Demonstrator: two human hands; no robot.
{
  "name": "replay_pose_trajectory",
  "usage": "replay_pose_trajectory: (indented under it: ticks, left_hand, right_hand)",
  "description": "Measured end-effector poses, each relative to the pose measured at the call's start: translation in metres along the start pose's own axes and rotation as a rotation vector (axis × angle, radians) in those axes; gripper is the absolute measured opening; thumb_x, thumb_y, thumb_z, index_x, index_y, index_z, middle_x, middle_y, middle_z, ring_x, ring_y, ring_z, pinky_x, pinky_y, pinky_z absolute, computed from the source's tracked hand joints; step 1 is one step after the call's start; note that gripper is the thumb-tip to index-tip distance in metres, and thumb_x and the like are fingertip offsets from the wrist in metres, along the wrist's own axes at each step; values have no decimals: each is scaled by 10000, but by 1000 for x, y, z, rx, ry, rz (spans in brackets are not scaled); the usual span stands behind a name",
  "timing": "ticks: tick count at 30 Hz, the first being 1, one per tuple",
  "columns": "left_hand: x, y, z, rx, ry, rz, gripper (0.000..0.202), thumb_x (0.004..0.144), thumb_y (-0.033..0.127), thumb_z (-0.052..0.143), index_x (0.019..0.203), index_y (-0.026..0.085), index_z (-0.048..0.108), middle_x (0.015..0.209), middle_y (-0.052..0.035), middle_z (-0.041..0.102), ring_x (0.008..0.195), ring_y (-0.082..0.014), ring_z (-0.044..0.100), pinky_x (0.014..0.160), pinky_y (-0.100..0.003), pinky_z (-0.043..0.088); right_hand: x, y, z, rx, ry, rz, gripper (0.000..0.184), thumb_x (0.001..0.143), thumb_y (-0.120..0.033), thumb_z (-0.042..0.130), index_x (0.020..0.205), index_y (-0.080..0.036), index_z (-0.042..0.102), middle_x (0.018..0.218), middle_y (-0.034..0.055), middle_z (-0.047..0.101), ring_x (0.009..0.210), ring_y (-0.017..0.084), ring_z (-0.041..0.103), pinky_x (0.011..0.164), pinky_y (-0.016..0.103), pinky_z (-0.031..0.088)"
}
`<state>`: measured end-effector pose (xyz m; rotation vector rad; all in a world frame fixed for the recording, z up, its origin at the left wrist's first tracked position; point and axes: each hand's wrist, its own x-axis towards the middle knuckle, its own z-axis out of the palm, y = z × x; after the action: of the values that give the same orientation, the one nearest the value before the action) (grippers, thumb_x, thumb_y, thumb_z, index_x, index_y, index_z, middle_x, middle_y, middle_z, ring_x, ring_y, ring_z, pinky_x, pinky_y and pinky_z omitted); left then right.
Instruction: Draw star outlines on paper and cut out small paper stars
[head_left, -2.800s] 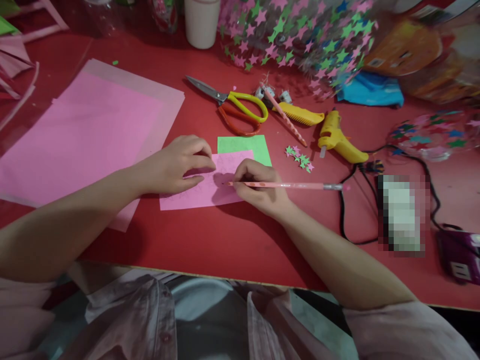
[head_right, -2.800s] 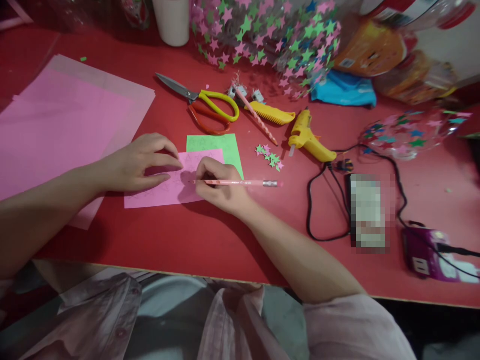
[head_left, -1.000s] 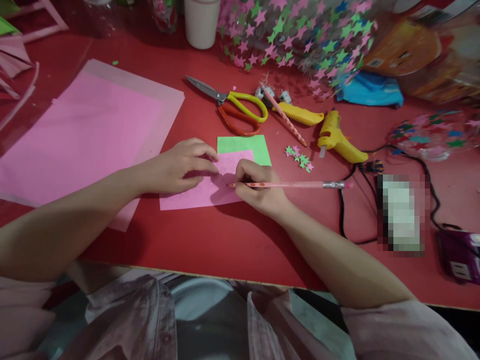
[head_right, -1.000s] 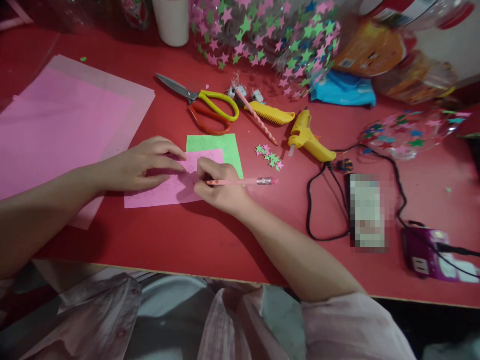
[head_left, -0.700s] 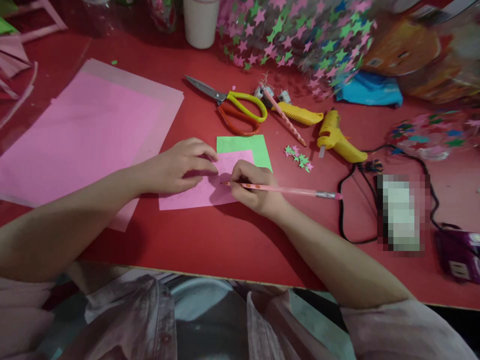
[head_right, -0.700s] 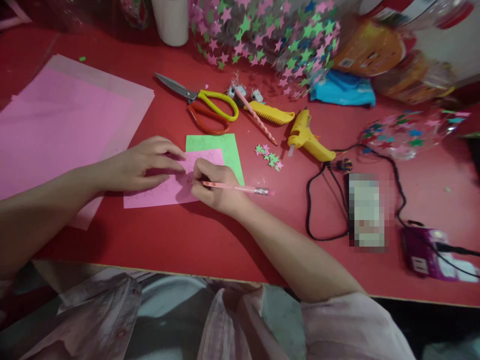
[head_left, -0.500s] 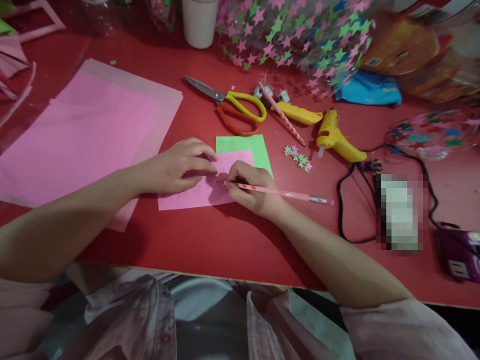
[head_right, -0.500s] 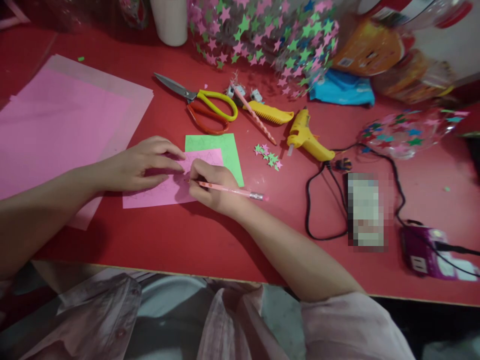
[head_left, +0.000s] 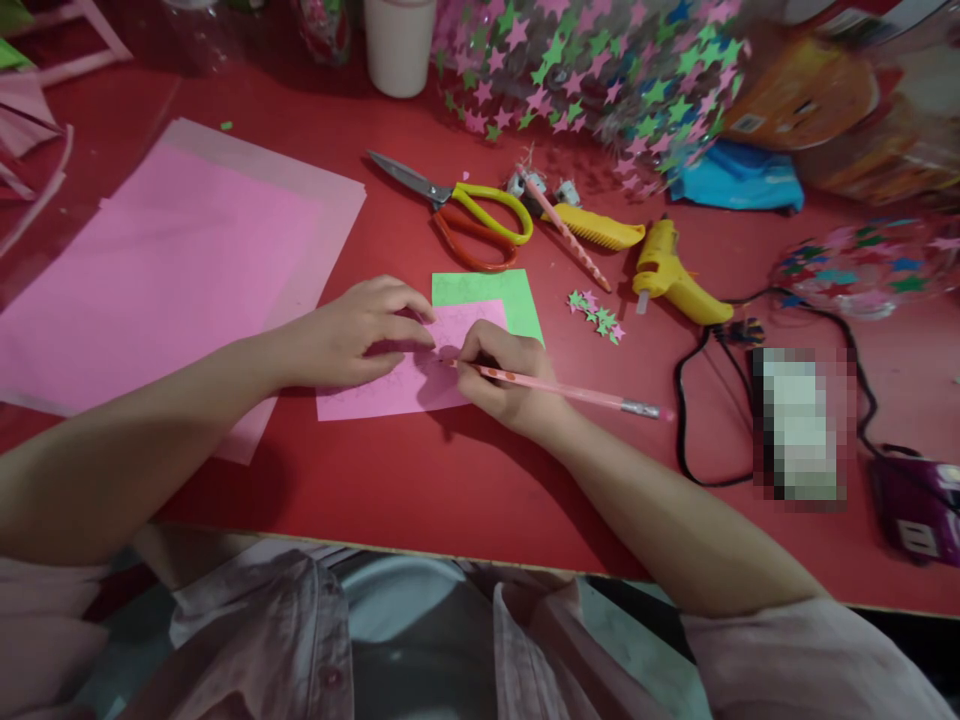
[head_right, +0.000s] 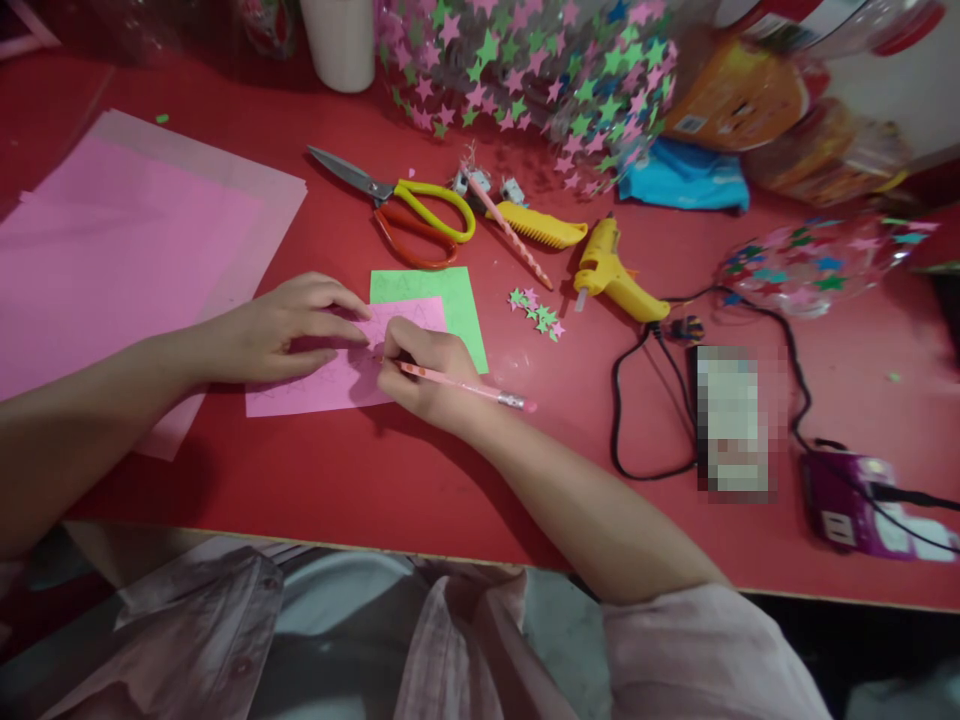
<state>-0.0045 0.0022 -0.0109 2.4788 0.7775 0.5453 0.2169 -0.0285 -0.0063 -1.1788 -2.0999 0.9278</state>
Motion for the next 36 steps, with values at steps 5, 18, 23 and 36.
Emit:
replay_pose_trajectory:
  ticks: [5,18,23,36]
  left_hand:
    - [0,0,1,10,-2,4,287,835,183,501,1057,242,672,1198,-77,593,1135,-232,502,1011,-428,387]
    - [-1,-2,1,20,-3,17,296,833,175,500,1066,240,669,1201,-78,590,1129,-230,500,1007,-427,385]
    - [-1,-2,1,9,0,13,303,830,172,503,1071,249,669,1202,-72,591,1136,-227,498,1016,-425,380]
    - [0,0,-1,-10,-9,-9,266,833,203,508,1033,246,679,1193,-78,599,1134,-235,501,1008,-427,385]
  right_hand:
    - [-1,1,0,-16,42,21,162,662,-96,475,630,-206,361,542,-66,363,507,69,312,481,215,240]
    - [0,-2,-3,-42,76,84,154,666,-131,472,617,-210,349,505,-66,348,482,75,310,475,230,224]
    - [0,-2,-3,-44,77,105,154,661,-133,473,616,-211,348,501,-68,346,477,74,300,473,230,223]
    - [-4,-1,0,-49,15,-8,163,654,-93,476,618,-206,365,525,-68,371,488,66,309,480,211,252]
